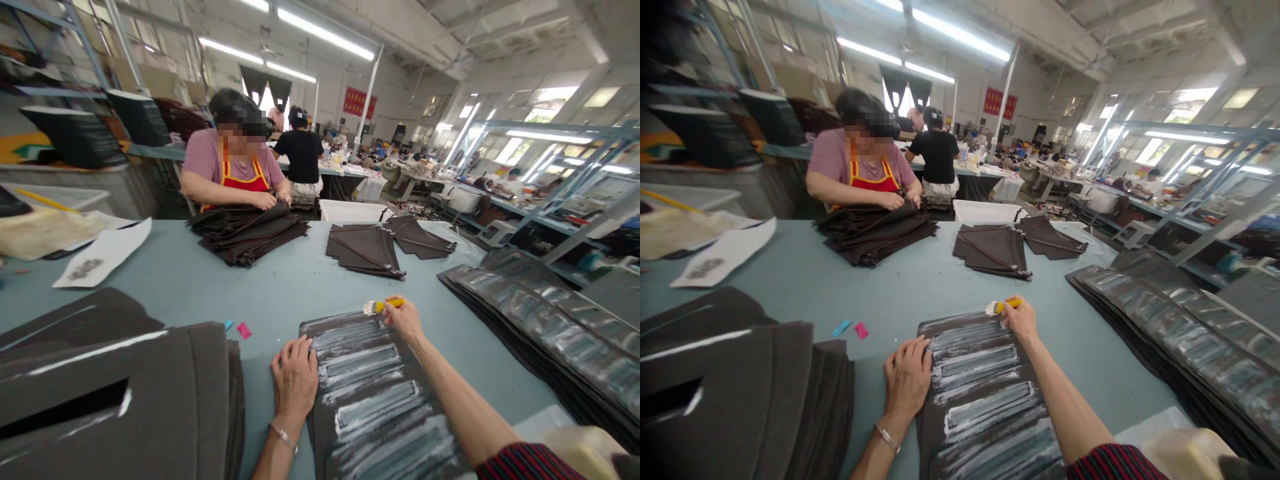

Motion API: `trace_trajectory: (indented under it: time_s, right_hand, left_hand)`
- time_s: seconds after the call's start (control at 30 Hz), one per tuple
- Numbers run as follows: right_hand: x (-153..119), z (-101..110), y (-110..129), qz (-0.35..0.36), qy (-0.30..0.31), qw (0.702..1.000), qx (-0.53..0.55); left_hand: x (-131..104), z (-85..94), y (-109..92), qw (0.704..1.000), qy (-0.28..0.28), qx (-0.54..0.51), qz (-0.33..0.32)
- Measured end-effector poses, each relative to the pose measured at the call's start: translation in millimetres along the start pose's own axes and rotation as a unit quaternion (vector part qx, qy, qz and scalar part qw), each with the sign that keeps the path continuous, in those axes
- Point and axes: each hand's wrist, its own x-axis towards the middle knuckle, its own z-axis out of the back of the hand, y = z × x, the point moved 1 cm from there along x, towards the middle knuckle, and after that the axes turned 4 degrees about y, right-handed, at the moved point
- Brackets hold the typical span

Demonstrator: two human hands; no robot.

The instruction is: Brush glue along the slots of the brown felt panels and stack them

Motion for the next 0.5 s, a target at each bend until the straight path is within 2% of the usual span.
trace_trajectory:
  time_s: [0.1, 0.23, 0.3, 0.37, 0.43, 0.5]
  right_hand:
    - [-11, -18, 15, -0.011, 0.048, 0.994, 0.094]
    - [-35, -71, 37, 0.037, 0.087, 0.984, 0.15]
    - [-46, -99, 43, 0.045, 0.14, 0.975, 0.166]
    - [-51, -117, 44, 0.033, 0.178, 0.972, 0.153]
    - [-50, -123, 44, 0.019, 0.145, 0.984, 0.105]
    - [-47, -120, 45, 0.029, 0.044, 0.998, 0.039]
  left_hand:
    - [-1, 0.3, 0, 1.0, 0.003, 0.0, -0.003]
    - [-1, 1.4, 0, 1.0, 0.011, 0.003, -0.005]
    - [-1, 2.2, 0, 1.0, 0.012, 0.006, -0.003]
    - [-1, 2.8, -1, 1.0, 0.011, 0.007, 0.001]
    - [-1, 3.1, -1, 1.0, 0.01, 0.007, 0.002]
    - [-1, 2.9, -1, 1.0, 0.01, 0.007, 0.001]
